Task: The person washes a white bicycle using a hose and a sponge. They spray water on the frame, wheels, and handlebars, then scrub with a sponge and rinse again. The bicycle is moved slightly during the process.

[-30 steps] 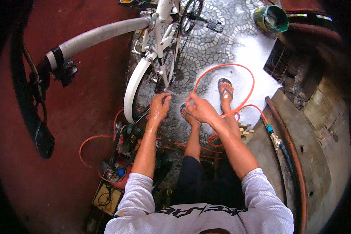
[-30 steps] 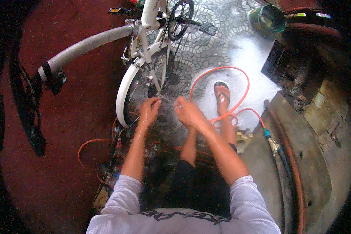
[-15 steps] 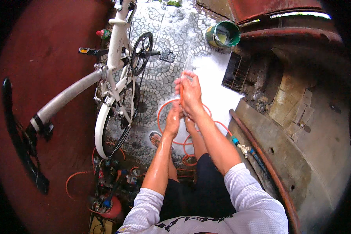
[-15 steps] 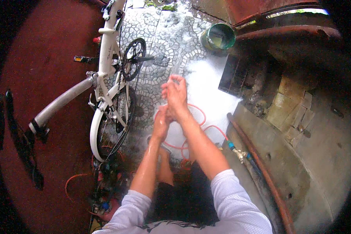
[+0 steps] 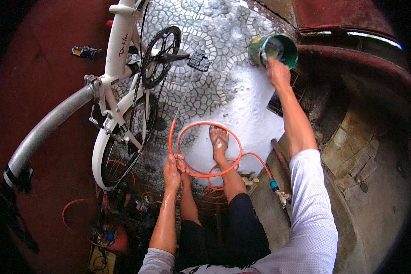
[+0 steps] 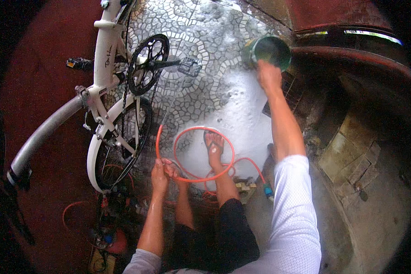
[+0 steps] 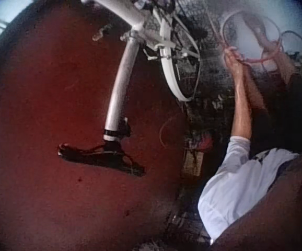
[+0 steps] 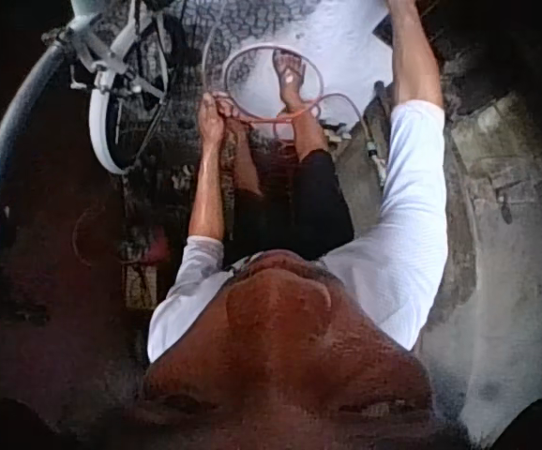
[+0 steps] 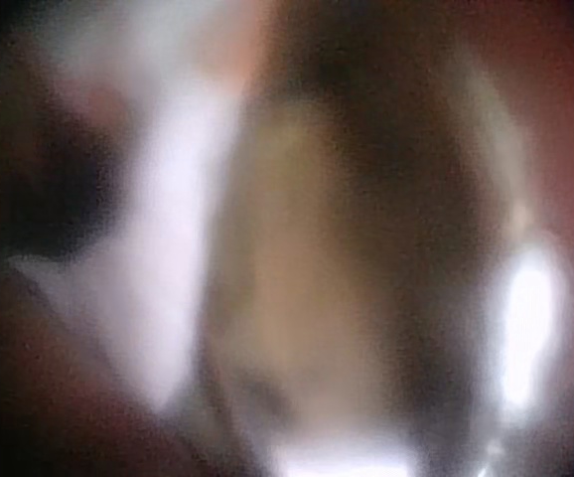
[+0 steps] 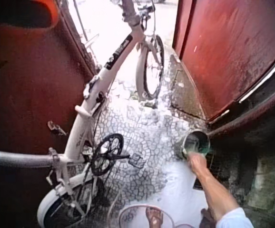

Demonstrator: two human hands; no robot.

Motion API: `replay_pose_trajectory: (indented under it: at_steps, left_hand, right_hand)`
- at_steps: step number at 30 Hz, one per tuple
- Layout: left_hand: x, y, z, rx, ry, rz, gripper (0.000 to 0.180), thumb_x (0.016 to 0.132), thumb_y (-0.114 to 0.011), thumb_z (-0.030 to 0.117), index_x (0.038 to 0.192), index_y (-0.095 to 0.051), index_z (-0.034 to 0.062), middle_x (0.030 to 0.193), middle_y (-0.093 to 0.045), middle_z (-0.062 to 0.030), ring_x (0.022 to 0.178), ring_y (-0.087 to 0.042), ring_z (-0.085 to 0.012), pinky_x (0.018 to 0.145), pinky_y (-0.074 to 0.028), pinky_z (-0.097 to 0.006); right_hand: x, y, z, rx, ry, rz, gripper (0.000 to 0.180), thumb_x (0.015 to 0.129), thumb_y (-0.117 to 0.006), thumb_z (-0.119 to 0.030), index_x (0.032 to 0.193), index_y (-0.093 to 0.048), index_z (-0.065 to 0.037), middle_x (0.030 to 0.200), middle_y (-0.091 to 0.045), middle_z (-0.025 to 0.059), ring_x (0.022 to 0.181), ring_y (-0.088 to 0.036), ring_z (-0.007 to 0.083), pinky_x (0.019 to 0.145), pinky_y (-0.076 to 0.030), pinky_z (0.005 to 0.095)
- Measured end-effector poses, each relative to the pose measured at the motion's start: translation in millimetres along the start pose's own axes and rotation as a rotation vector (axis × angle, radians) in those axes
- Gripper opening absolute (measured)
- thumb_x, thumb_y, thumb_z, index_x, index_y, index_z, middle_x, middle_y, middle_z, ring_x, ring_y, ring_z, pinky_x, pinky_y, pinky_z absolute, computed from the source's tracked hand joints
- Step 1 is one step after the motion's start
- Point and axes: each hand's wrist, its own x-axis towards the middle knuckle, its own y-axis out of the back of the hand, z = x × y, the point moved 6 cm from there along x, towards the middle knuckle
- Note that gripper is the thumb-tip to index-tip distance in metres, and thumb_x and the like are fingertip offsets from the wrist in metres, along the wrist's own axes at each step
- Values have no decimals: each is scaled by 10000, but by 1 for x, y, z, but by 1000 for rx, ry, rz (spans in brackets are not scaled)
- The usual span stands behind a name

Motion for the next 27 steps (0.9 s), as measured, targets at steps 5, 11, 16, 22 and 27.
replay_pose_trajectory:
  at_steps: [5,11,16,22,27]
  left_hand:
    - [-16,45,-47,-121,75,198,525,1057,-351,477,993,-574,6,585,-441,-17,522,-491,-148,514,-462,-338]
    - [-31,80,-30,-19,-14,358,408,1061,-385,368,1059,-558,-1,658,-499,-39,554,-572,-185,530,-498,-345]
    - [-38,155,-52,-341,2,438,222,1024,-441,219,1051,-544,24,778,-544,-75,654,-612,-207,598,-515,-349]
    - [-76,254,-90,-459,-40,416,269,978,-488,221,1219,-511,102,836,-528,-36,686,-522,-169,659,-493,-397]
    - [-91,299,-110,-519,-4,575,425,968,-453,167,1393,-435,167,938,-530,-69,666,-505,-169,640,-506,-377]
  right_hand:
    - [-107,-50,-88,231,237,-174,121,891,-563,-162,959,-608,-74,926,-654,193,884,-638,414,774,-497,524]
    - [-130,-134,-128,570,-45,-302,366,955,-567,-320,1093,-666,4,1068,-676,244,1005,-649,396,863,-511,431]
    - [-144,-267,-124,-4,-30,-672,419,891,-614,-329,1155,-656,-7,1140,-659,253,1077,-639,400,937,-515,475]
    - [-162,-236,-161,-101,-41,-428,291,905,-593,-254,1092,-698,-58,1078,-698,205,1050,-664,385,868,-552,494]
    - [-189,-174,-197,8,-62,-356,257,874,-614,-219,1012,-682,-13,1048,-676,256,966,-655,432,860,-526,495]
